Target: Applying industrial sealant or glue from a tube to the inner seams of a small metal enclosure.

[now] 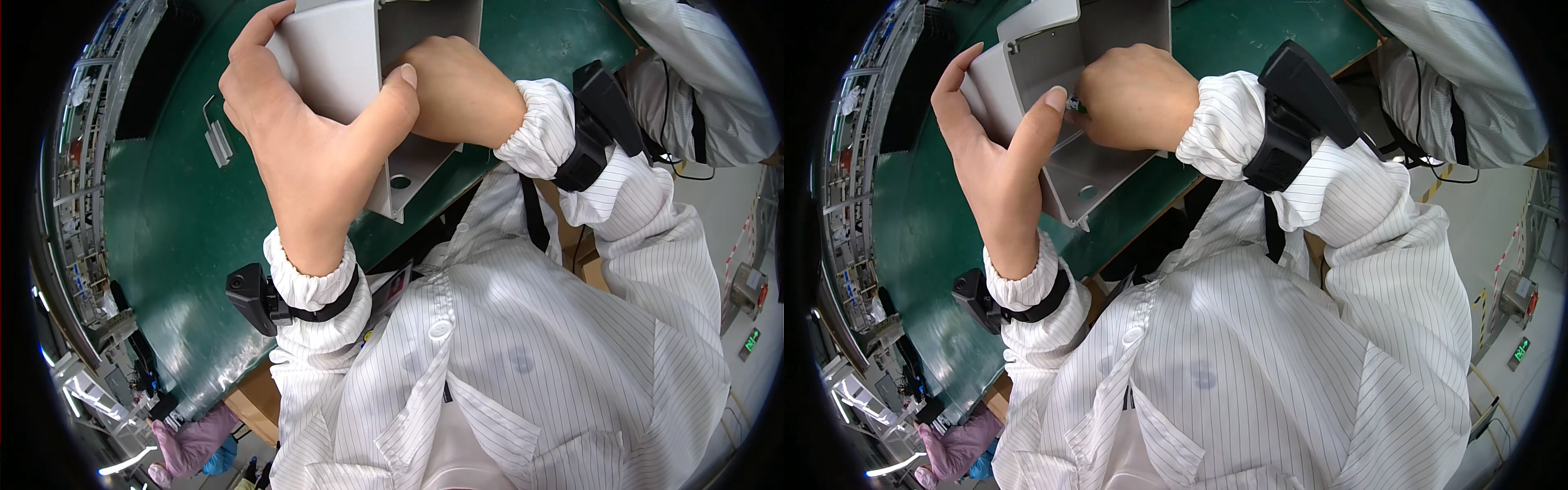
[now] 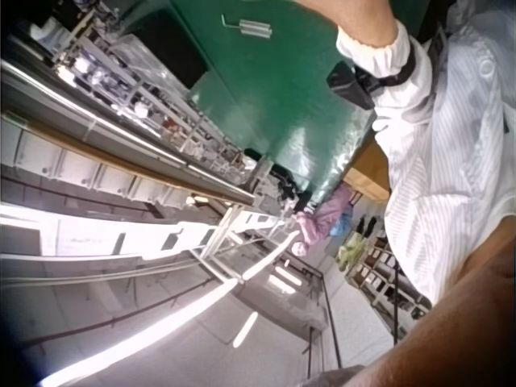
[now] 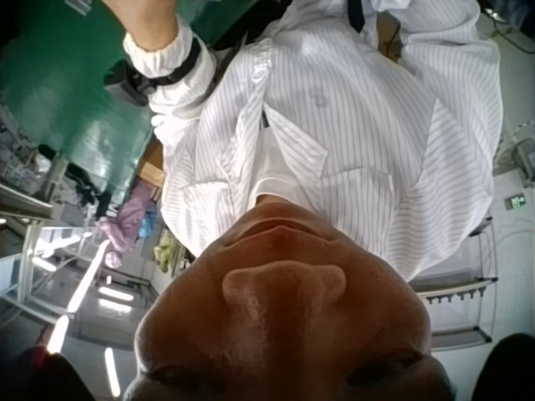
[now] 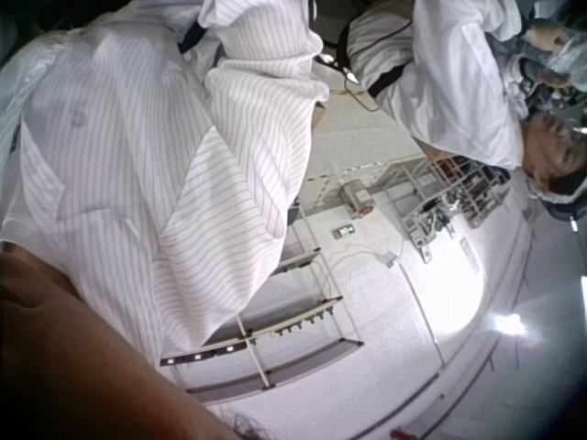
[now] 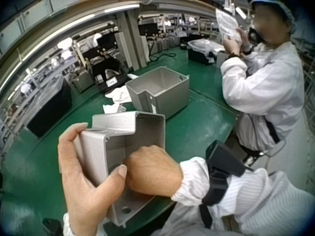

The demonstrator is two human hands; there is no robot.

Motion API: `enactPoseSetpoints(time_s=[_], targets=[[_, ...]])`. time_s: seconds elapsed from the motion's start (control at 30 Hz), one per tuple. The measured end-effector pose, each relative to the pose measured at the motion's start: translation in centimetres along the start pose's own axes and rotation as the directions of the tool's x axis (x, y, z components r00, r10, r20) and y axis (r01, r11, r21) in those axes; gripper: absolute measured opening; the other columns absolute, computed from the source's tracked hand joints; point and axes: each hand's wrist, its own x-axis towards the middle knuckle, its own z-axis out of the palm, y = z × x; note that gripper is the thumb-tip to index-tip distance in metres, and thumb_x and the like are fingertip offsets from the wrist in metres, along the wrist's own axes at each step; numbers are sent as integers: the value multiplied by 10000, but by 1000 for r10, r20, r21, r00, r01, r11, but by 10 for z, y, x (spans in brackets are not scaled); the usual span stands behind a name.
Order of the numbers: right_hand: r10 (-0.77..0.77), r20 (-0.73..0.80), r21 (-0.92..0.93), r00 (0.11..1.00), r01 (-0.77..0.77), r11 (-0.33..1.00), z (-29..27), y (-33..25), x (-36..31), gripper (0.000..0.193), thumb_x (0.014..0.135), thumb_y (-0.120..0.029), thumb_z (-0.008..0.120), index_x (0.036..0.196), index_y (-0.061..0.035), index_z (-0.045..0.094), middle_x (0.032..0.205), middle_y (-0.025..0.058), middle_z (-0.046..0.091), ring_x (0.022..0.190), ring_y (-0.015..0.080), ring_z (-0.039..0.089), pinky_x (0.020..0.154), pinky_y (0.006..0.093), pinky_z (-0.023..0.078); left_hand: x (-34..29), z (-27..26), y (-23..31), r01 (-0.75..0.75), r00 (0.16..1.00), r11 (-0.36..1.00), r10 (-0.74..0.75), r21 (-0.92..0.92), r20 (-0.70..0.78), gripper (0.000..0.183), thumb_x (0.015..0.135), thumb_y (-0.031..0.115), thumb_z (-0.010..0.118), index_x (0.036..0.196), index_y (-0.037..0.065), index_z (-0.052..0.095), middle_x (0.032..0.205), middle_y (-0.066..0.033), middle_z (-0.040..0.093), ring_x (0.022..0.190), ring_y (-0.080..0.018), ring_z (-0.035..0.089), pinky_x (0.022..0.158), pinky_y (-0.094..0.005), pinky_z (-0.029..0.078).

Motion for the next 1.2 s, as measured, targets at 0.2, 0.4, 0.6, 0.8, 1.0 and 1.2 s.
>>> enactPoseSetpoints(time_s=[0.2,0.4,0.6,0.8,1.0,1.2], targets=[[-4,10,-14,1000,4,1000,-5,2,4,263,777,-303,605,689,-67,681,667,124,640,658,315,632,613,392,516,5,-1,-3,-38,999,998,40,53,-34,631,675,265,671,1208,41,419,1039,-118,480,886,-192,497,779,-296,419],[-167,129,-179,977,189,966,-25,6,12,285,799,-360,601,770,-89,683,701,98,648,694,298,634,637,380,516,10,-7,-10,-26,1000,998,25,-51,-14,636,673,296,660,1211,59,418,1049,-122,486,908,-206,499,808,-305,414],[-387,-10,-209,922,377,902,-19,21,19,277,798,-357,612,864,-96,676,787,88,660,773,266,641,704,349,517,14,-15,-20,-87,993,993,93,-79,78,654,652,260,642,1234,83,400,1053,-109,495,916,-204,502,807,-307,419],[-226,-10,-176,974,221,959,-25,2,12,274,772,-354,641,891,-110,677,790,107,662,744,275,640,676,364,512,17,-25,-17,-242,963,965,252,-103,98,743,580,233,678,1245,60,395,1098,-114,478,1008,-202,448,907,-306,341],[-207,13,-212,978,204,956,-27,0,10,267,768,-347,641,880,-108,677,731,94,656,676,272,637,623,366,514,25,-24,-32,-148,968,948,198,-282,156,740,572,215,678,1228,60,372,1048,-102,481,972,-195,457,881,-296,346],[-186,-4,-221,983,181,958,-20,0,9,298,760,-361,643,883,-92,674,731,99,654,677,273,637,622,366,517,16,-24,-21,-307,950,952,308,-15,56,723,569,223,685,1213,54,402,1075,-137,458,1001,-237,452,896,-337,351]])
